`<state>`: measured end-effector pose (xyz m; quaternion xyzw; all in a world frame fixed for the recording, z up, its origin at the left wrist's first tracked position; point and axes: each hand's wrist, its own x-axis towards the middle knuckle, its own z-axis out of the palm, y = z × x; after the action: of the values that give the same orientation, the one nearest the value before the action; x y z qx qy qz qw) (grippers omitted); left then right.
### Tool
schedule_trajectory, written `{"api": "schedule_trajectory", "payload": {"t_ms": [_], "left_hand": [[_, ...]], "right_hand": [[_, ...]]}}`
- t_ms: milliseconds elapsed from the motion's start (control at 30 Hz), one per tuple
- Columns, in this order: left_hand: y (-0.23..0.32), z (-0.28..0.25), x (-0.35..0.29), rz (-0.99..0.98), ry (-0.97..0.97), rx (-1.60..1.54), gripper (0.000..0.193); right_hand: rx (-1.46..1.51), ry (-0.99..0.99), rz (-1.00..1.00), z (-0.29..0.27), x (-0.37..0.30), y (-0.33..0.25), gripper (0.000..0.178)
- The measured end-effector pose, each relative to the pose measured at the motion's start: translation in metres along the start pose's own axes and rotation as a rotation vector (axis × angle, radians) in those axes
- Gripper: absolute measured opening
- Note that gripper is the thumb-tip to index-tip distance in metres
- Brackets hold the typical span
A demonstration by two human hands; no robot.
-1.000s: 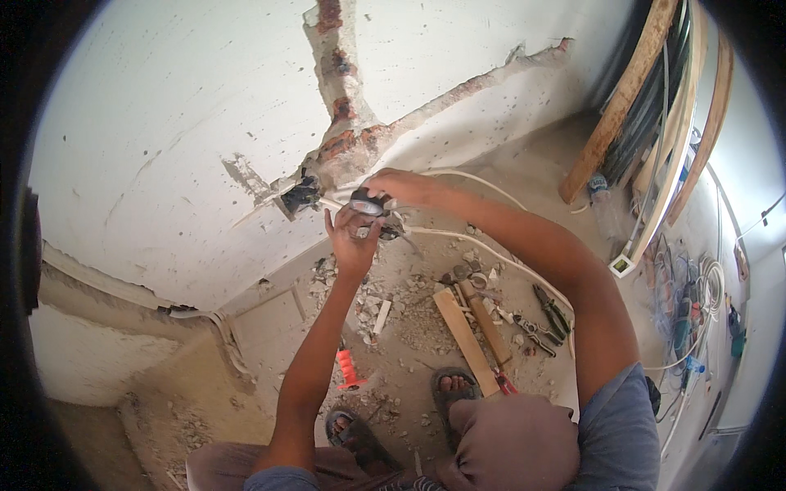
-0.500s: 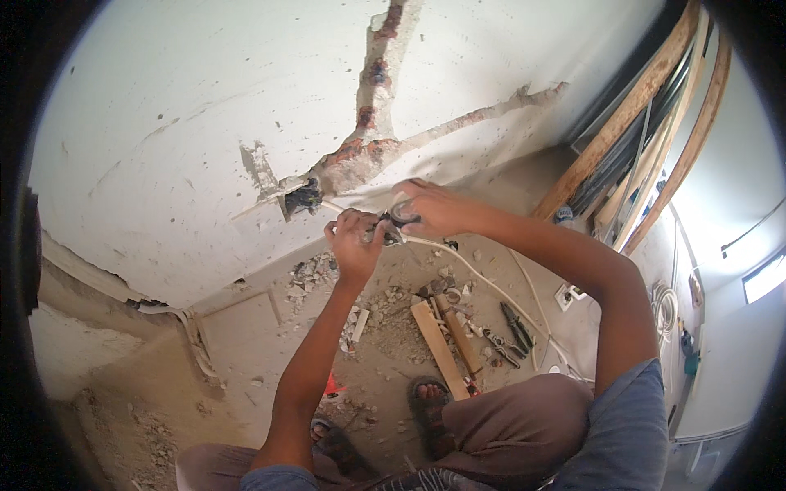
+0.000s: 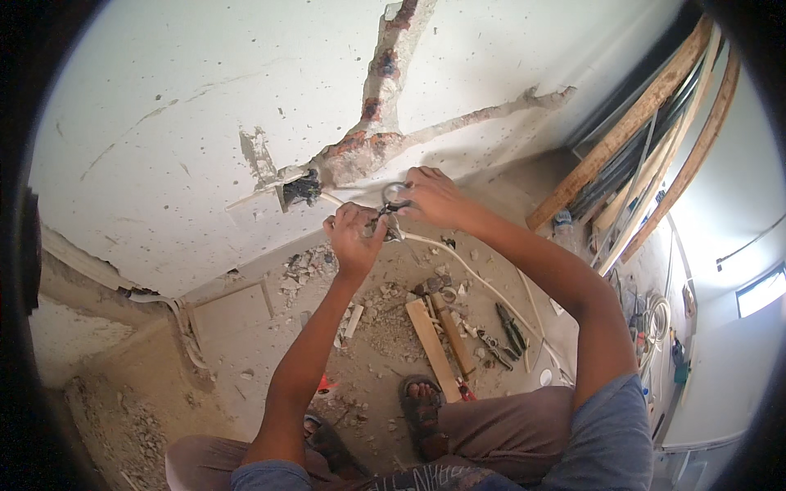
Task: The person works on electrical wiring inside a wall cavity and a circular junction box, using pliers to strip insulation, twisting wires together by hand, and applying electrical tape to secure the connections.
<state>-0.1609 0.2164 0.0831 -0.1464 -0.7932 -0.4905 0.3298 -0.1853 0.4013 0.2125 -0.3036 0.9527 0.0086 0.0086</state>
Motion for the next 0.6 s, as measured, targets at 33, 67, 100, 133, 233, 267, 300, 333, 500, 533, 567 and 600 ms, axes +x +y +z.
{"api": "schedule_trajectory", "payload": {"t_ms": [33, 67, 100, 133, 233, 267, 300, 333, 500, 533, 567, 600], "left_hand": [[0.0, 0.0, 0.001, -0.001, -0.001, 0.008, 0.021], [0.002, 0.004, 0.002, 0.001, -0.005, 0.008, 0.021], [0.003, 0.006, 0.002, 0.002, -0.009, 0.01, 0.021], [0.004, 0.006, 0.0, -0.004, -0.019, 0.025, 0.021], [0.009, 0.009, -0.001, -0.003, -0.029, 0.029, 0.022], [0.008, 0.01, -0.001, 0.002, -0.018, 0.014, 0.022], [0.007, 0.011, -0.001, 0.007, -0.006, -0.001, 0.023], [0.006, 0.011, -0.002, 0.011, -0.02, 0.026, 0.024], [0.005, 0.009, -0.004, -0.002, -0.041, 0.074, 0.025], [0.006, 0.008, -0.004, -0.004, -0.04, 0.069, 0.025], [0.007, 0.008, -0.002, -0.005, -0.039, 0.062, 0.024], [0.009, 0.008, -0.001, -0.006, -0.037, 0.055, 0.024]], "right_hand": [[0.088, -0.003, -0.066, -0.001, -0.002, -0.001, 0.04], [0.172, -0.006, -0.124, -0.004, -0.007, 0.001, 0.038], [0.289, -0.027, -0.137, -0.004, -0.007, 0.001, 0.037], [0.407, -0.051, -0.151, -0.004, -0.006, 0.0, 0.037], [0.768, -0.11, -0.09, 0.006, 0.012, -0.002, 0.042], [0.835, -0.093, -0.106, 0.01, 0.019, -0.002, 0.042], [0.901, -0.074, -0.123, 0.013, 0.022, 0.0, 0.042], [0.81, -0.07, -0.087, 0.014, 0.022, 0.002, 0.041], [0.175, -0.006, 0.022, 0.002, 0.013, 0.001, 0.035], [0.149, -0.005, -0.005, 0.002, 0.009, 0.003, 0.035], [0.121, -0.003, -0.031, 0.001, 0.004, 0.005, 0.034], [0.094, -0.002, -0.057, 0.0, -0.001, 0.007, 0.034]]}}
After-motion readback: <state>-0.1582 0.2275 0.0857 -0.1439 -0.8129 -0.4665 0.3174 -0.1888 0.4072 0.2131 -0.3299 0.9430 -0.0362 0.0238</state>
